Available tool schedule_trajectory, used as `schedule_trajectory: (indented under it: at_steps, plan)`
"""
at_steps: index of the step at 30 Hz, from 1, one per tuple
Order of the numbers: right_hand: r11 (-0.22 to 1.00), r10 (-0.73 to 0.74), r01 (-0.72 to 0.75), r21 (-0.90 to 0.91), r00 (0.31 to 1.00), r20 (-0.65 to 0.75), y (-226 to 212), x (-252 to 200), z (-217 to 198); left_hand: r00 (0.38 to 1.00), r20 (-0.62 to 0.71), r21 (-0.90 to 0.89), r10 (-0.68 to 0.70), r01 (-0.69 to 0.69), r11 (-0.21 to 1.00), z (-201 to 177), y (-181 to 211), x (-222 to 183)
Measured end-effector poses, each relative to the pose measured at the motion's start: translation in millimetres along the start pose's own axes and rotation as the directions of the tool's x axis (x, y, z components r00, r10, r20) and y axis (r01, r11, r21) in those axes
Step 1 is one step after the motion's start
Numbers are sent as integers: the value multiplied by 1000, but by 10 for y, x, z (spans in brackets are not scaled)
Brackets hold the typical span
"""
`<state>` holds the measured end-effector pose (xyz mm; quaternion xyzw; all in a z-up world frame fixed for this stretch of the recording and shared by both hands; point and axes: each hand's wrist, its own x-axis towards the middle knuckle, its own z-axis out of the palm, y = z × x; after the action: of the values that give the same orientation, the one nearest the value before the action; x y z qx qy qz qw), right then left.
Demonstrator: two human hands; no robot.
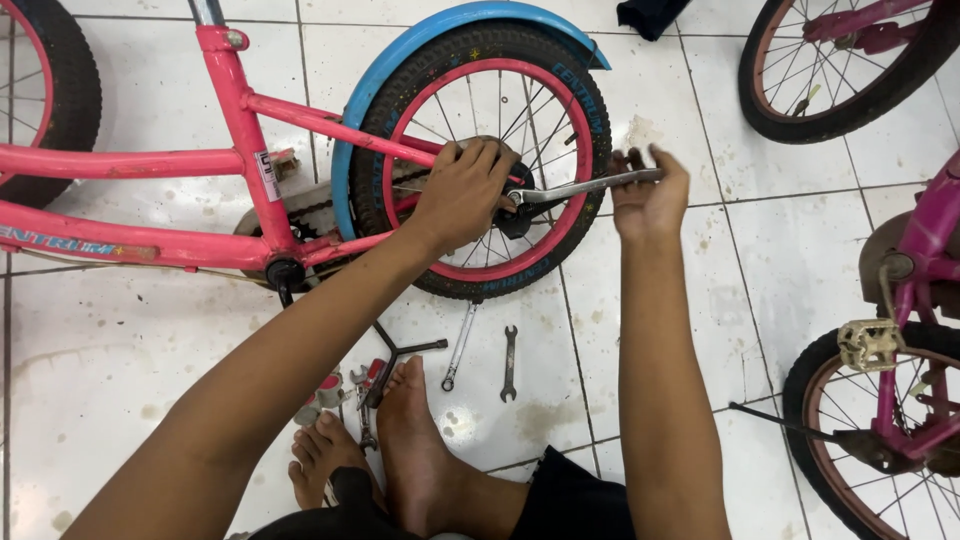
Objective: Loosening the rear wheel nuts of a pink bicycle using a wrench.
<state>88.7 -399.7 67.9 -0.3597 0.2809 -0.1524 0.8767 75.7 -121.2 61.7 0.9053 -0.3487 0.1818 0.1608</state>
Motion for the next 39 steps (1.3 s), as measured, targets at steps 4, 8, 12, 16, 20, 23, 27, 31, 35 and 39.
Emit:
schedule_trajectory:
  at_steps: [4, 8, 12, 16, 20, 23, 27, 31, 35, 39]
  plan:
    - [997, 1, 7, 74, 994, -110, 10, 143, 356, 1000, -4, -7, -16, 16, 1000, 145, -44, -31]
    - [968, -241, 249, -19, 910, -338, 156, 186, 595, 999, -35, 59, 36, -34, 998, 64, -107, -190]
    - [953, -302, 287, -101, 930, -207, 172, 368, 697, 987, 90, 183, -135, 116, 976, -281, -267, -522]
    - [942, -297, 280, -183, 952, -73, 194, 179, 1112, 955, 165, 121, -247, 229, 966, -256, -482, -727]
    - [806, -402, 498, -319, 857, 322, 485, -321, 1582, 972, 22, 211, -235, 225, 951, -174, -679, -900]
    - [627, -325, 618, -474, 761, 561, 989, -666, 1768, 971, 15, 131, -240, 236, 963, -296, -805, -978]
    - [400, -168, 800, -446, 543, 823, 1495, -1389, 1623, 941, 201, 78, -273, 262, 962, -635, -805, -1007]
    - [44, -147, 975, -217, 221, 964, 1822, -1693, 960, 953, 200, 100, -229, 213, 972, -546, -977, -1072]
    - [-151, -140, 987, 62, -83, 987, 2038, -1712, 263, 940, 272, 38, -207, 205, 978, -727, -978, -964]
    - [-145, -88, 989, 17, -30, 996, 1911, -1840, 128, 951, 250, 25, -181, 180, 983, -722, -968, -968]
